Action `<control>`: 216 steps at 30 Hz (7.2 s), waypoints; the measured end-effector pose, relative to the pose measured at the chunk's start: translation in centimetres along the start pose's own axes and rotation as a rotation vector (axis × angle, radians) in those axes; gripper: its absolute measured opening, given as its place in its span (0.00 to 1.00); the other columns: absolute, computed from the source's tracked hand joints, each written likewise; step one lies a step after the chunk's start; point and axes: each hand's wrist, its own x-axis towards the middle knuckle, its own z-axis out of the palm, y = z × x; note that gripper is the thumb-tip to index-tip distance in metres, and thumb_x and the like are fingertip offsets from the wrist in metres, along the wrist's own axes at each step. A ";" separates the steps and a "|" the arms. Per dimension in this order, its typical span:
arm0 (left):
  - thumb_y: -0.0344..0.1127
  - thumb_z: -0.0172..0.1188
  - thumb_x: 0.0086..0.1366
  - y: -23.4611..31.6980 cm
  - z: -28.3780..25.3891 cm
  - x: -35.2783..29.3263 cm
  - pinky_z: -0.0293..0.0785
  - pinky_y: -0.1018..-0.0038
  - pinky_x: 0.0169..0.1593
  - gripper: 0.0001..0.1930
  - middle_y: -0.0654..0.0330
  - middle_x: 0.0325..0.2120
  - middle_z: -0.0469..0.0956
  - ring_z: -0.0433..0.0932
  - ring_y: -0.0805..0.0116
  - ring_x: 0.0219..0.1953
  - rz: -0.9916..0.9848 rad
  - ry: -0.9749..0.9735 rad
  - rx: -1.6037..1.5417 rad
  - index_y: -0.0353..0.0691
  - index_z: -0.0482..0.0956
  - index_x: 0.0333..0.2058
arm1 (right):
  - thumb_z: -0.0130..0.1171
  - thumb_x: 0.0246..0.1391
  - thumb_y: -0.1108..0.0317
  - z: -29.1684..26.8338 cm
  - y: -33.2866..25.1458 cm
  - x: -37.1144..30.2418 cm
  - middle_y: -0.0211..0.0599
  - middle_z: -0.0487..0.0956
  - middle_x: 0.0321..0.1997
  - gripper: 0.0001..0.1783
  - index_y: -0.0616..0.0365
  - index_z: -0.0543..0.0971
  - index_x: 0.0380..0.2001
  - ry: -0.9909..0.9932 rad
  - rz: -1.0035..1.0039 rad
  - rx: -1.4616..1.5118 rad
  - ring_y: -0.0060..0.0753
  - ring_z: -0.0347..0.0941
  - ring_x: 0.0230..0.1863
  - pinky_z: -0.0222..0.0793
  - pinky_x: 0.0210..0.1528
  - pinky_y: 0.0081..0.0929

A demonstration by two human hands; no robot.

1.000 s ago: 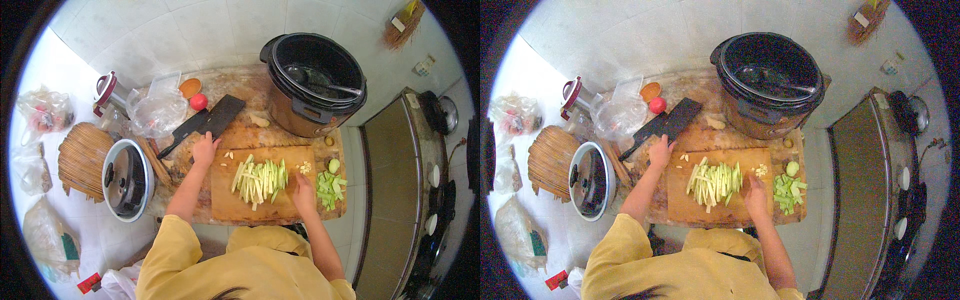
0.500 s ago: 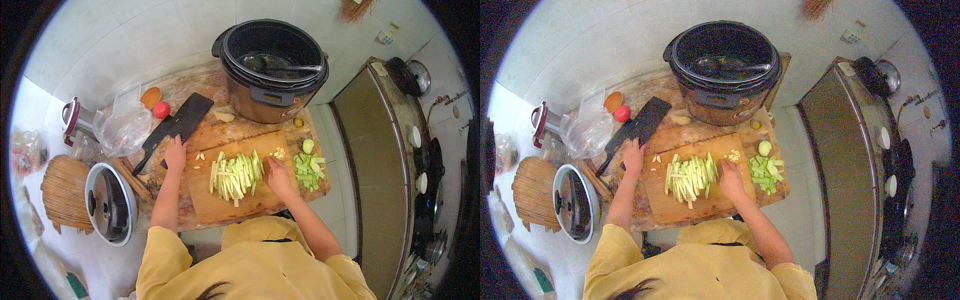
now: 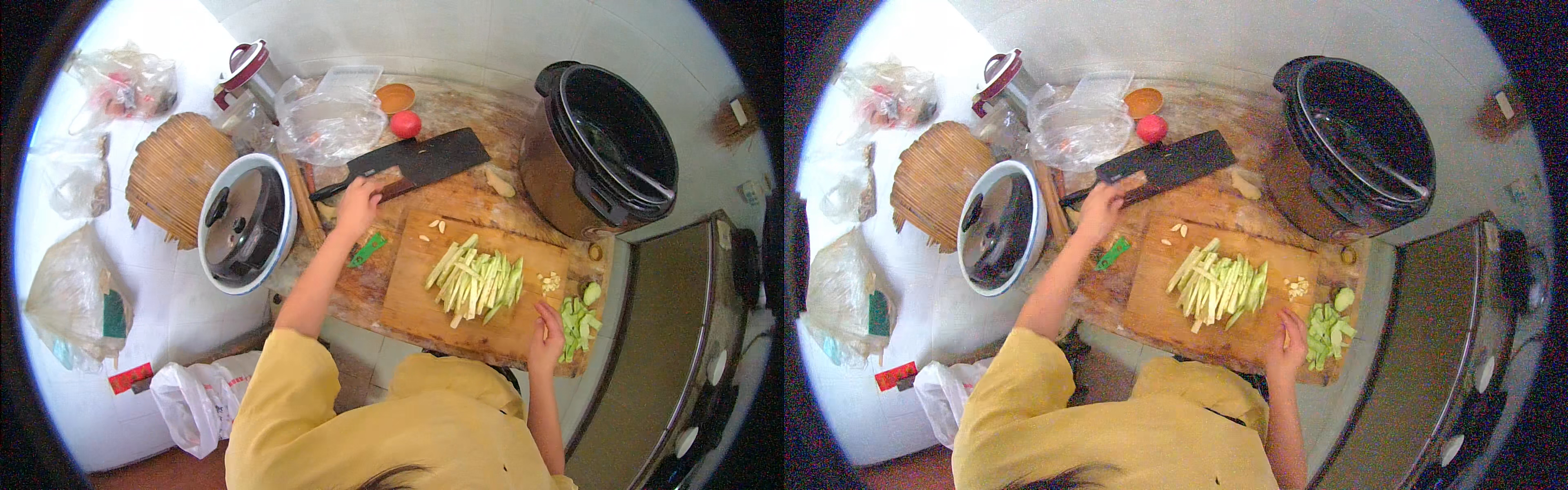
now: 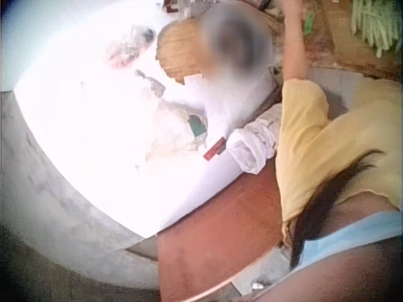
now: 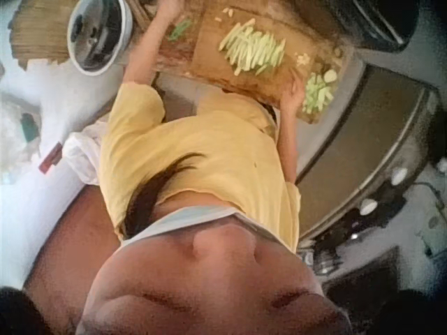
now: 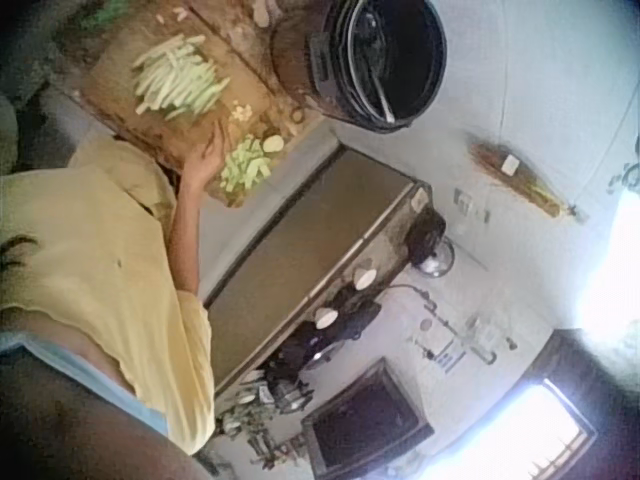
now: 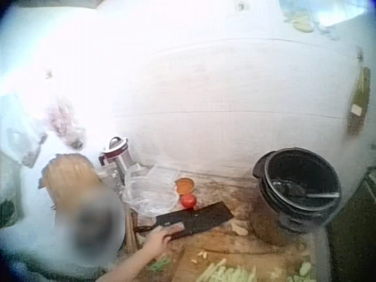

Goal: The person cuts a vegetable into slices and then into strips using a large knife on a wooden board. They then rinse a small green plastic tool under a running faucet in a sink.

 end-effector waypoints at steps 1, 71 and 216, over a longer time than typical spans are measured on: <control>0.27 0.57 0.48 -0.8 -0.3 -1.7 0.67 0.66 0.41 0.09 0.53 0.36 0.70 0.69 0.54 0.40 -0.042 0.002 -0.042 0.38 0.75 0.32 | 0.44 0.48 0.81 0.0 0.3 -0.1 0.43 0.73 0.42 0.12 0.64 0.75 0.36 -0.003 -0.008 0.021 0.37 0.67 0.47 0.59 0.51 0.26; 0.28 0.51 0.51 74.4 16.5 -54.4 0.72 0.64 0.30 0.10 0.51 0.32 0.64 0.72 0.52 0.31 1.928 -0.844 -0.318 0.35 0.66 0.34 | 0.58 0.39 0.70 -49.1 12.0 -41.4 0.38 0.75 0.25 0.07 0.60 0.76 0.25 1.334 0.555 -0.389 0.35 0.70 0.25 0.67 0.28 0.29; 0.42 0.48 0.62 118.0 12.2 -273.0 0.67 0.79 0.27 0.14 0.62 0.21 0.73 0.69 0.76 0.21 0.882 -1.712 -0.487 0.39 0.75 0.36 | 0.58 0.45 0.70 -139.2 47.8 -242.8 0.30 0.75 0.29 0.10 0.66 0.74 0.30 1.039 0.508 0.681 0.20 0.69 0.31 0.62 0.36 0.17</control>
